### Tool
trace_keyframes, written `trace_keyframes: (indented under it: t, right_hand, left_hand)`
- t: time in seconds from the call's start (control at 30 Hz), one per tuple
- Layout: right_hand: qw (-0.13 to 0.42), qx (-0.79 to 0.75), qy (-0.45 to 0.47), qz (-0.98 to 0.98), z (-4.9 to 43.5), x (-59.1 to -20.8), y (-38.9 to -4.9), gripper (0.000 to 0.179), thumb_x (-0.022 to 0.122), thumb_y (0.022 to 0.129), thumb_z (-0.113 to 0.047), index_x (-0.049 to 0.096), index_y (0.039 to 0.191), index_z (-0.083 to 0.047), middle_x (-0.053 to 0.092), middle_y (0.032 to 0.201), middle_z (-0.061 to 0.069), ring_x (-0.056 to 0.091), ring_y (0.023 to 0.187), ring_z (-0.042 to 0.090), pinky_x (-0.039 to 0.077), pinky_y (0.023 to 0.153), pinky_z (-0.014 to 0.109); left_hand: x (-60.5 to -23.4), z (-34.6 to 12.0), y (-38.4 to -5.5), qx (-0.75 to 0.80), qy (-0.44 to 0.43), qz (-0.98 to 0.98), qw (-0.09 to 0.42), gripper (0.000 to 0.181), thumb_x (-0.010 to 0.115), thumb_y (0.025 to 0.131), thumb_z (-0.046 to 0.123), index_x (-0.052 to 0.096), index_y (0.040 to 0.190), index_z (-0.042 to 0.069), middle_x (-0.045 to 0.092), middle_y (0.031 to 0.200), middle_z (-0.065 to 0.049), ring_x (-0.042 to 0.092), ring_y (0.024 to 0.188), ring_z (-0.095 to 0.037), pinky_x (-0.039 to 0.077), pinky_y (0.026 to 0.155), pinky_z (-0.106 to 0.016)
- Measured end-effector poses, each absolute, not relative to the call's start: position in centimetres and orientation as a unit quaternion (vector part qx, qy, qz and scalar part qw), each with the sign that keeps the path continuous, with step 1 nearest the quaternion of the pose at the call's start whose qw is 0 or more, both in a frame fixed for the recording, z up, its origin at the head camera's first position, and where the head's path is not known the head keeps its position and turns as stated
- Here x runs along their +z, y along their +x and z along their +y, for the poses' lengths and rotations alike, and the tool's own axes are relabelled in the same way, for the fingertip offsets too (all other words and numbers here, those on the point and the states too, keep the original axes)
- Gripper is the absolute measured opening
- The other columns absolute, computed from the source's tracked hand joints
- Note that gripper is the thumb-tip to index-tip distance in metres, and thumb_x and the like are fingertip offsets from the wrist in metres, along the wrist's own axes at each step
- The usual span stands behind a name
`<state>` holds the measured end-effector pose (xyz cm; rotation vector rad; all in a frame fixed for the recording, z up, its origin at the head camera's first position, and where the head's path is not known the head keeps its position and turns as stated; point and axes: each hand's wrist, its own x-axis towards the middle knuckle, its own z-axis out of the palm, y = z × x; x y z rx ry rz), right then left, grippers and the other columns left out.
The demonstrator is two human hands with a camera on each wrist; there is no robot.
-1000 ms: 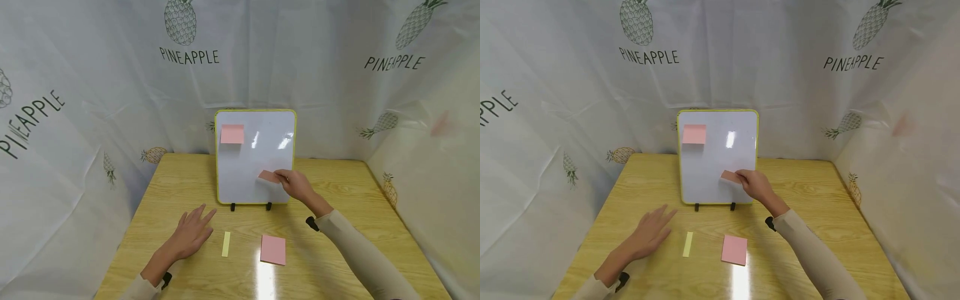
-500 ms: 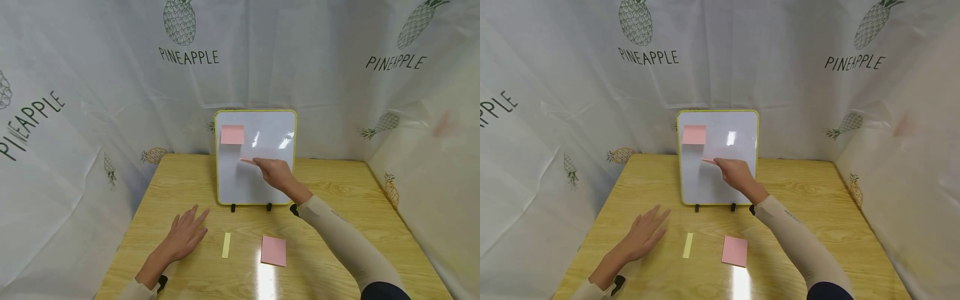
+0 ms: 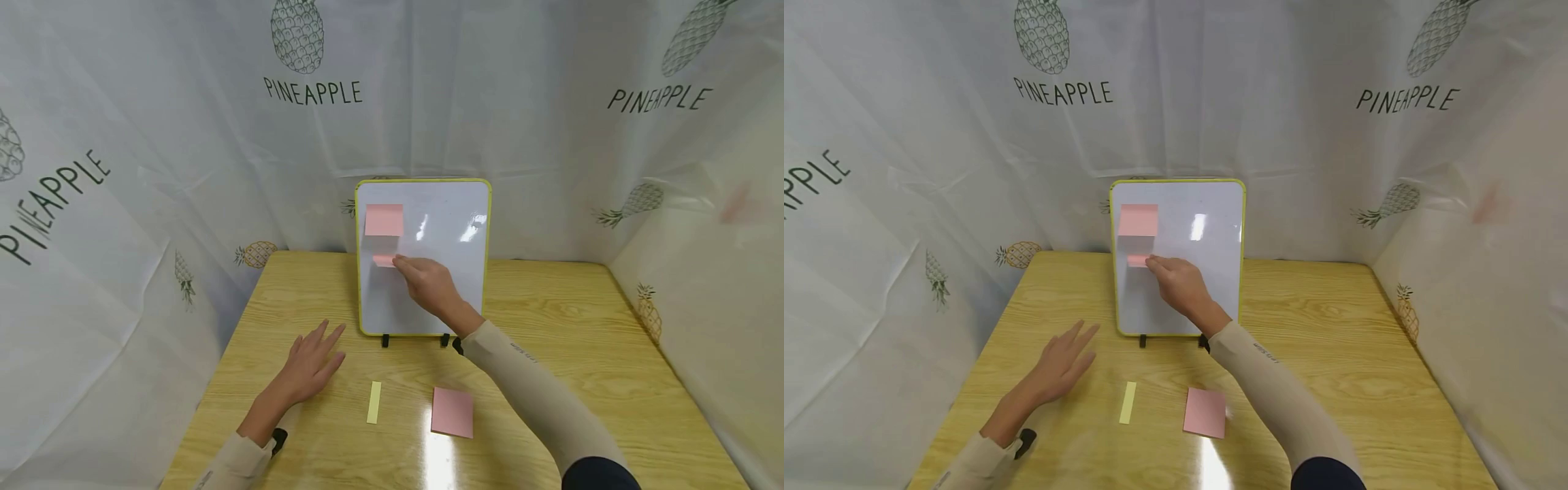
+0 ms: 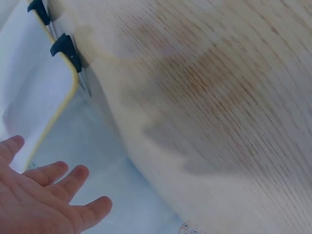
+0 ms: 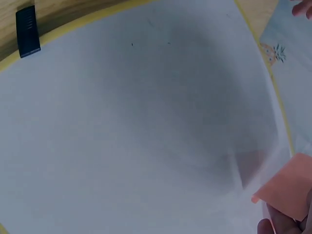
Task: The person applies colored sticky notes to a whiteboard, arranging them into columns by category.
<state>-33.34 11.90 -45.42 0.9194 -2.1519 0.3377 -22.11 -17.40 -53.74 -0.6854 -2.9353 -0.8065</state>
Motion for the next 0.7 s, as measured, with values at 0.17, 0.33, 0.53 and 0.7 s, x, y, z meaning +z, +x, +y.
trace_keyframes:
  t: [0.17, 0.33, 0.53, 0.7]
  right_hand:
    - [0.395, 0.121, 0.365, -0.834, 11.2, -46.4, -33.5, 0.024, 0.065, 0.092, -0.002, 0.073, 0.114, -0.005, 0.075, 0.111, 0.010, 0.074, 0.094, 0.024, 0.059, 0.079, 0.036]
    - [0.395, 0.105, 0.374, -0.832, 10.8, -47.7, -33.6, 0.024, 0.066, 0.090, 0.000, 0.073, 0.113, -0.005, 0.075, 0.111, 0.009, 0.073, 0.096, 0.022, 0.058, 0.085, 0.036]
    - [0.374, 0.101, 0.370, -0.844, 10.5, -48.8, -33.4, 0.024, 0.066, 0.090, -0.001, 0.073, 0.113, -0.005, 0.075, 0.112, 0.008, 0.073, 0.099, 0.023, 0.057, 0.088, 0.036]
    - [0.359, 0.091, 0.363, -0.855, 10.2, -49.3, -33.3, 0.023, 0.064, 0.092, -0.003, 0.074, 0.113, -0.007, 0.074, 0.114, 0.007, 0.072, 0.105, 0.021, 0.055, 0.093, 0.037]
  left_hand:
    - [-53.7, -17.3, -22.6, -0.254, -0.219, -0.942, -0.003, 0.056, 0.042, 0.105, 0.043, 0.033, 0.156, 0.022, 0.028, 0.160, -0.022, 0.031, 0.145, -0.043, 0.014, 0.111, -0.073]
    - [-53.7, -17.2, -23.3, -0.256, -0.219, -0.941, -0.012, 0.057, 0.042, 0.104, 0.044, 0.035, 0.155, 0.020, 0.029, 0.159, -0.022, 0.031, 0.146, -0.042, 0.013, 0.112, -0.073]
    - [-53.3, -17.0, -24.6, -0.266, -0.216, -0.940, -0.005, 0.058, 0.042, 0.104, 0.045, 0.036, 0.154, 0.017, 0.032, 0.158, -0.022, 0.031, 0.146, -0.040, 0.014, 0.112, -0.072]
    - [-52.9, -16.8, -26.3, -0.273, -0.215, -0.938, 0.004, 0.057, 0.043, 0.104, 0.043, 0.039, 0.152, 0.012, 0.037, 0.155, -0.024, 0.036, 0.143, -0.042, 0.017, 0.111, -0.073]
